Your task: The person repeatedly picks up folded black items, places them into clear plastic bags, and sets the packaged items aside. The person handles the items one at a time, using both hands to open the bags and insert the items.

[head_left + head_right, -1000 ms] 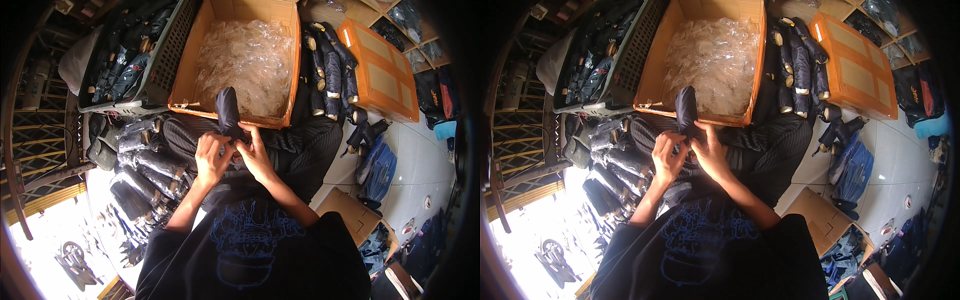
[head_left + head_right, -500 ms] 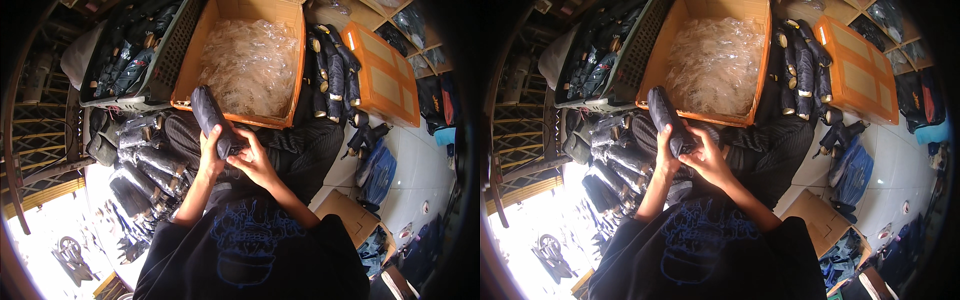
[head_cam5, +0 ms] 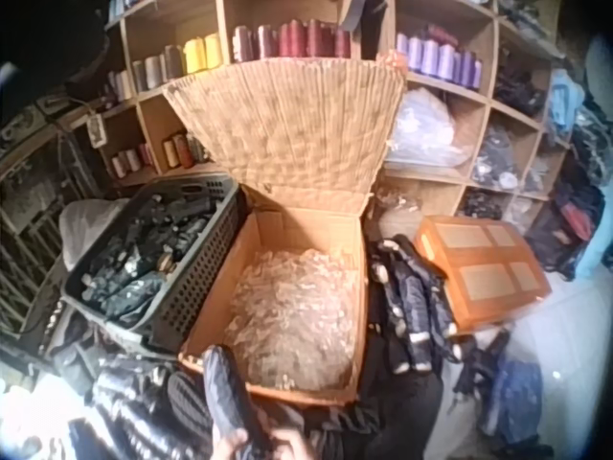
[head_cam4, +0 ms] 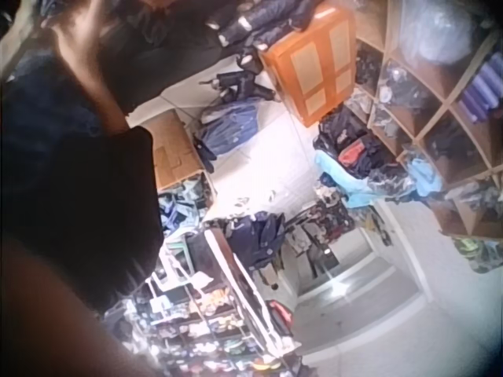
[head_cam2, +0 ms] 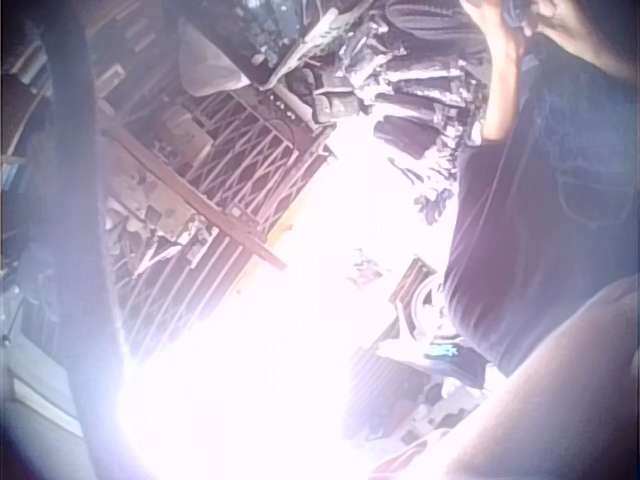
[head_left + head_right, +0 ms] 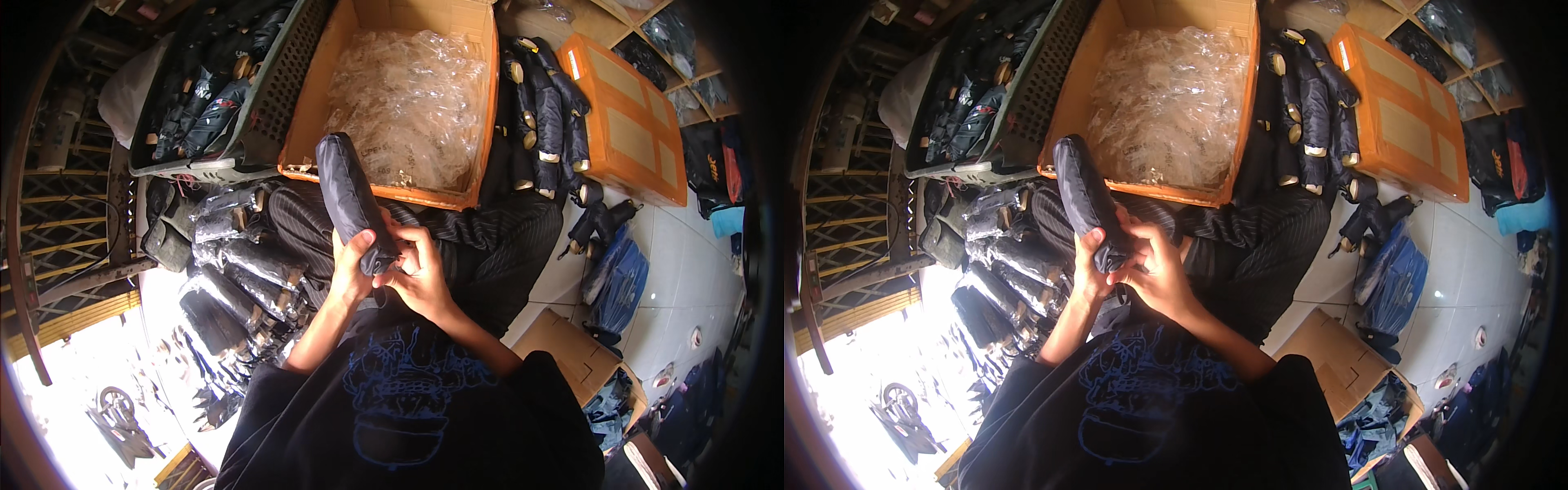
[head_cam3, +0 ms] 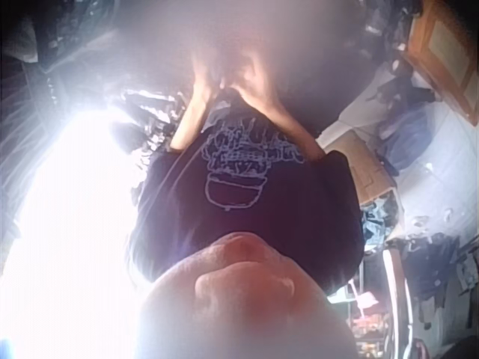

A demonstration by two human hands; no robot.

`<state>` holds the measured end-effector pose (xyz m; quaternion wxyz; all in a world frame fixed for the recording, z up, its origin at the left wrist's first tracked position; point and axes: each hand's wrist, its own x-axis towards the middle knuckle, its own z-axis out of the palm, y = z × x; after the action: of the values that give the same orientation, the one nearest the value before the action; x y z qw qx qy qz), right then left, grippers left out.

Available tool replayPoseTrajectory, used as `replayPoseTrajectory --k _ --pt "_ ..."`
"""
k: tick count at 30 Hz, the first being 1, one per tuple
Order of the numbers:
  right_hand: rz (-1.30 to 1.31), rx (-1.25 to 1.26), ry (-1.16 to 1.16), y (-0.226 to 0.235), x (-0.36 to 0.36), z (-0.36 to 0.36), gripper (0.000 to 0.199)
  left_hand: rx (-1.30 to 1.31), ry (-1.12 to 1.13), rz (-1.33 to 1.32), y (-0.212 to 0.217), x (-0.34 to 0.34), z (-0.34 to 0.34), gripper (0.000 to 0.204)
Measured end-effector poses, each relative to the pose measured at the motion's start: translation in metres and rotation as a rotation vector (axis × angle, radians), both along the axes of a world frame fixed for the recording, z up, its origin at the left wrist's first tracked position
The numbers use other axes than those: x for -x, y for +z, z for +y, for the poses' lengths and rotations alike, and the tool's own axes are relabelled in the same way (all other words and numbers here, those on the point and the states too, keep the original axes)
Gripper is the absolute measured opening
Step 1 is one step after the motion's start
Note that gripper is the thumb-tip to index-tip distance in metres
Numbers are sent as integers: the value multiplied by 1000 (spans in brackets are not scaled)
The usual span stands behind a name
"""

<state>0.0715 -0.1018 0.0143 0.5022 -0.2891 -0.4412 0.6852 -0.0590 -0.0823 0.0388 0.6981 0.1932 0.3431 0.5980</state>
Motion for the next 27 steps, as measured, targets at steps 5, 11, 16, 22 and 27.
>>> replayPoseTrajectory --k 5,11,16,22,27 --pt "291 117 113 -12 -20 18 106 -57 -91 338 10 -10 1 65" --pt "22 229 -27 -10 -75 30 96 -542 -301 982 11 -21 54 38" --pt "131 274 -113 -8 -98 26 69 113 -389 1705 -65 -18 167 72" --pt "131 265 -127 -4 -106 16 75 281 -789 1407 -121 9 206 50" --pt "279 232 -101 -4 -117 27 77 -109 -360 885 -42 10 172 23"
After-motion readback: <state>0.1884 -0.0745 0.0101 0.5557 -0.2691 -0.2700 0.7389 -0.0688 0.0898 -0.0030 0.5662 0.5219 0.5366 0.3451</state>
